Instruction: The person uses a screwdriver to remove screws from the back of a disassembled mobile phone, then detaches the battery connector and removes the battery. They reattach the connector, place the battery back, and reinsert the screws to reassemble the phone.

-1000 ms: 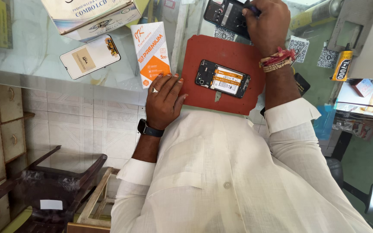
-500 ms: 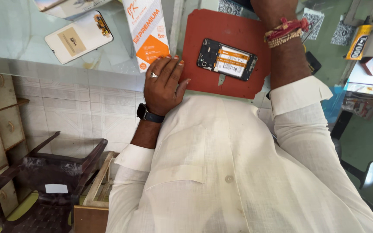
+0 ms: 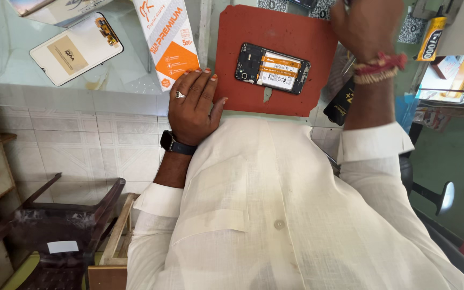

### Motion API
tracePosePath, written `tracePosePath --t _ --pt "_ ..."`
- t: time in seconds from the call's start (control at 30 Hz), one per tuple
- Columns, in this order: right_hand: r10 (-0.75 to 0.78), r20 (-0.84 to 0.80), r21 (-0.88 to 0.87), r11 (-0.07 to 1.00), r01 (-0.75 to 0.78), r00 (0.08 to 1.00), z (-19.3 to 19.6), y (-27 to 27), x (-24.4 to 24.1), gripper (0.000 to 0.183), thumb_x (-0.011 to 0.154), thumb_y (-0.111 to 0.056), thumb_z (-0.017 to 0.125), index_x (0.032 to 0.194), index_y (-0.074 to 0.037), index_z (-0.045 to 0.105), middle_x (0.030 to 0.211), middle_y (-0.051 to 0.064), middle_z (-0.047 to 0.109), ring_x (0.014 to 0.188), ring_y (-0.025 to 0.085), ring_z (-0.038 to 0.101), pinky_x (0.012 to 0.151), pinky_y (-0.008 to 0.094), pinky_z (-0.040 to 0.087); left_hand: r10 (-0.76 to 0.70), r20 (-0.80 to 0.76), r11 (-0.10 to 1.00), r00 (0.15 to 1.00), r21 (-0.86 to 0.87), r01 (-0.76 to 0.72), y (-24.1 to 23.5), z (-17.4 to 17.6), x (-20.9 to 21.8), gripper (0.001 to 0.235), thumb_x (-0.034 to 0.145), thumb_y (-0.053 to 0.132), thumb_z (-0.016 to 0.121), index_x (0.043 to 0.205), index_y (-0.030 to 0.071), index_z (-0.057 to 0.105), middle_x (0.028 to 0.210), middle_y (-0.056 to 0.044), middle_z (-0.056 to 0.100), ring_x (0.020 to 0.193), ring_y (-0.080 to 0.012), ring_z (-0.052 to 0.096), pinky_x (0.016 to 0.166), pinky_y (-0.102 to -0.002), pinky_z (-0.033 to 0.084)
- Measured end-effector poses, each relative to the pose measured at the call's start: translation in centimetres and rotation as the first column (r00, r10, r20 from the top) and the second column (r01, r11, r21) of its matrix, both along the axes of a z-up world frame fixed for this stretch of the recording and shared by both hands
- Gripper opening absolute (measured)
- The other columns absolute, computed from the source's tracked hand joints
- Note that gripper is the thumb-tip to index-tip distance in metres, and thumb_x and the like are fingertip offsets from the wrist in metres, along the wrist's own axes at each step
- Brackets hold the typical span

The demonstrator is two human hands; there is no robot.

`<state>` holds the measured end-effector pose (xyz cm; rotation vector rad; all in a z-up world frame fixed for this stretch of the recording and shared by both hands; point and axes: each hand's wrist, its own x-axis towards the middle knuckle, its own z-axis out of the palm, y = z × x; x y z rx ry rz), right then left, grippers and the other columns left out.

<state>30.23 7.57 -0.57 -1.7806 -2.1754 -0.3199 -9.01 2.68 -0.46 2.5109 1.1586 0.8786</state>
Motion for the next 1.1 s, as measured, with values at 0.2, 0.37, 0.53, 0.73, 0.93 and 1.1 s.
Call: tracePosePath --t 0.2,0.37,0.53,0.73,0.93,1.1 --pt "-0.195 -0.037 -0.174 0.967 0.186 0.980 -0.6 -4.3 2.2 0.009 0.084 -0.012 0.074 0.092 -0.008 0.073 0.087 0.007 0.070 0.077 0.029 0.069 0.067 0.042 0.052 -0.033 -0.041 0.999 0.999 0.000 0.033 0.1 0.1 0.3 0.046 0.092 0.023 0.084 0.126 -0.004 0.069 0.131 -0.020 0.067 0.128 -0.0354 0.059 0.114 -0.052 0.045" --pt "-0.247 -0.203 -0.156 0.963 0.218 0.948 -0.8 -5.9 2.4 0.008 0.086 -0.009 0.078 0.093 -0.006 0.075 0.097 0.010 0.071 0.082 0.030 0.070 0.070 0.042 0.052 -0.034 -0.015 0.999 0.999 -0.021 0.033 0.4 0.7 0.4 0.044 0.090 0.019 0.083 0.126 -0.004 0.069 0.131 -0.020 0.067 0.129 -0.0365 0.059 0.115 -0.052 0.045" --pt "-0.389 -0.440 -0.155 0.920 0.359 0.809 0.4 -9.1 1.9 0.014 0.094 -0.003 0.075 0.106 0.001 0.068 0.100 0.013 0.066 0.089 0.030 0.067 0.078 0.043 0.051 -0.051 0.062 0.996 0.997 -0.065 0.055 0.5 1.9 0.0 0.039 0.088 0.012 0.082 0.122 -0.002 0.070 0.132 -0.018 0.067 0.129 -0.0361 0.059 0.115 -0.051 0.045" --pt "-0.444 -0.447 -0.105 0.888 0.447 0.777 1.3 -12.8 -2.1 0.025 0.097 0.003 0.070 0.121 -0.002 0.072 0.106 0.018 0.061 0.095 0.032 0.065 0.082 0.043 0.052 -0.088 0.078 0.995 0.993 -0.031 0.090 2.0 3.4 0.4 0.031 0.090 0.011 0.082 0.116 -0.003 0.071 0.129 -0.017 0.069 0.125 -0.0342 0.060 0.112 -0.049 0.048" --pt "-0.543 -0.407 -0.153 0.833 0.531 0.735 1.1 -12.3 -6.7 0.017 0.093 -0.010 0.082 0.108 -0.006 0.075 0.095 0.009 0.070 0.084 0.030 0.069 0.075 0.045 0.053 -0.158 0.075 0.986 0.985 -0.039 0.161 4.1 4.7 1.5 0.028 0.093 0.012 0.082 0.115 -0.002 0.072 0.127 -0.014 0.069 0.124 -0.0329 0.061 0.111 -0.048 0.050" --pt "-0.463 -0.286 -0.054 0.882 0.468 0.839 1.6 -10.3 -6.6 0.010 0.092 -0.013 0.085 0.096 -0.009 0.077 0.096 0.009 0.068 0.086 0.032 0.067 0.074 0.044 0.051 -0.209 0.072 0.974 0.975 -0.074 0.214 3.7 5.5 3.2 0.031 0.090 0.015 0.082 0.114 -0.001 0.072 0.126 -0.014 0.069 0.120 -0.0333 0.061 0.108 -0.049 0.049"
